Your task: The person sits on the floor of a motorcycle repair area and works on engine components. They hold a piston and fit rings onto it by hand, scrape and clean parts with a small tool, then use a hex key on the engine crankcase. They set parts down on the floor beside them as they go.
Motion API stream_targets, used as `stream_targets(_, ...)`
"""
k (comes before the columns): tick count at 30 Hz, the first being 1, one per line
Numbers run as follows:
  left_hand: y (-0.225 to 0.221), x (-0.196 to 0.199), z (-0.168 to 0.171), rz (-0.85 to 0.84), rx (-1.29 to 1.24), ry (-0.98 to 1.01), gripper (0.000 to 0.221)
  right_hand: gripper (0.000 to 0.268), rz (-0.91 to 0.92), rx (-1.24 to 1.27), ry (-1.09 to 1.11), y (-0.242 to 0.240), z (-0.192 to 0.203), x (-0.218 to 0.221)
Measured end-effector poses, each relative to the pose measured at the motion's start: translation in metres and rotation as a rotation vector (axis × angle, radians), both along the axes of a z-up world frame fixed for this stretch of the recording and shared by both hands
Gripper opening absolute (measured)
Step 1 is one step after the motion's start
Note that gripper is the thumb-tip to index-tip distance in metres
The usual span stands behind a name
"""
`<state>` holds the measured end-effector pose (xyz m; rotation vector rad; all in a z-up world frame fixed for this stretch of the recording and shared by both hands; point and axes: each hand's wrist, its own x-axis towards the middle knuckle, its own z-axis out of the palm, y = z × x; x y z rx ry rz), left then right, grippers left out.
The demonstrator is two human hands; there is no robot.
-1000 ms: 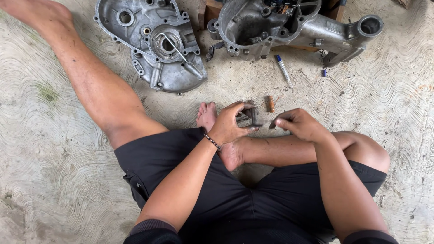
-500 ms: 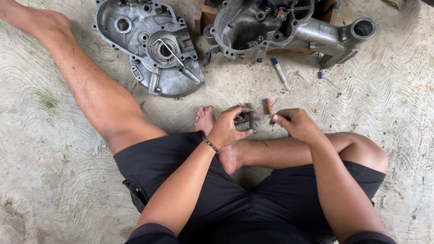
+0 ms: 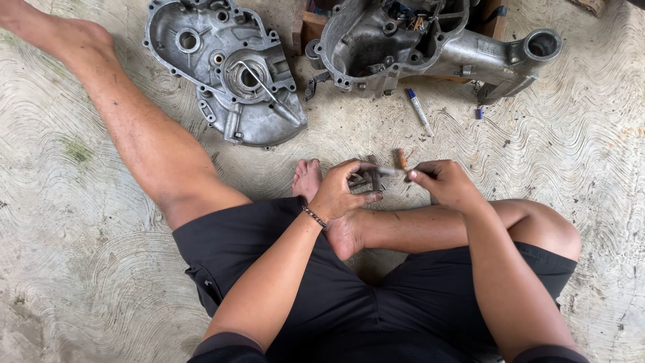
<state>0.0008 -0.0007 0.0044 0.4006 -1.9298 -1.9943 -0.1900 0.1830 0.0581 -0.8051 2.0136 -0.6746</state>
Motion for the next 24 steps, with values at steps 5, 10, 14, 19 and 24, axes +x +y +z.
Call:
stream_targets(5,0.0,0.0,0.006,0.009,-0.004,0.012,0.052,0.029,-0.004,-0.012,-0.068,-0.003,0.012,0.003)
stream_targets(10,0.003,0.002,0.001,0.007,0.033,0.012,0.053,0.03,0.032,-0.028,-0.033,0.006,-0.014,-0.005)
stream_targets(14,0.005,0.001,-0.008,0.002,0.041,0.005,0.053,0.033,0.018,-0.054,-0.078,-0.001,0.006,-0.001)
stream_targets(19,0.005,0.003,-0.009,0.005,0.059,-0.011,0.054,0.031,0.027,-0.019,-0.059,-0.004,0.012,-0.003)
stream_targets(24,0.005,0.002,-0.009,-0.016,0.05,-0.01,0.054,0.028,0.025,-0.036,-0.014,-0.001,0.012,-0.003)
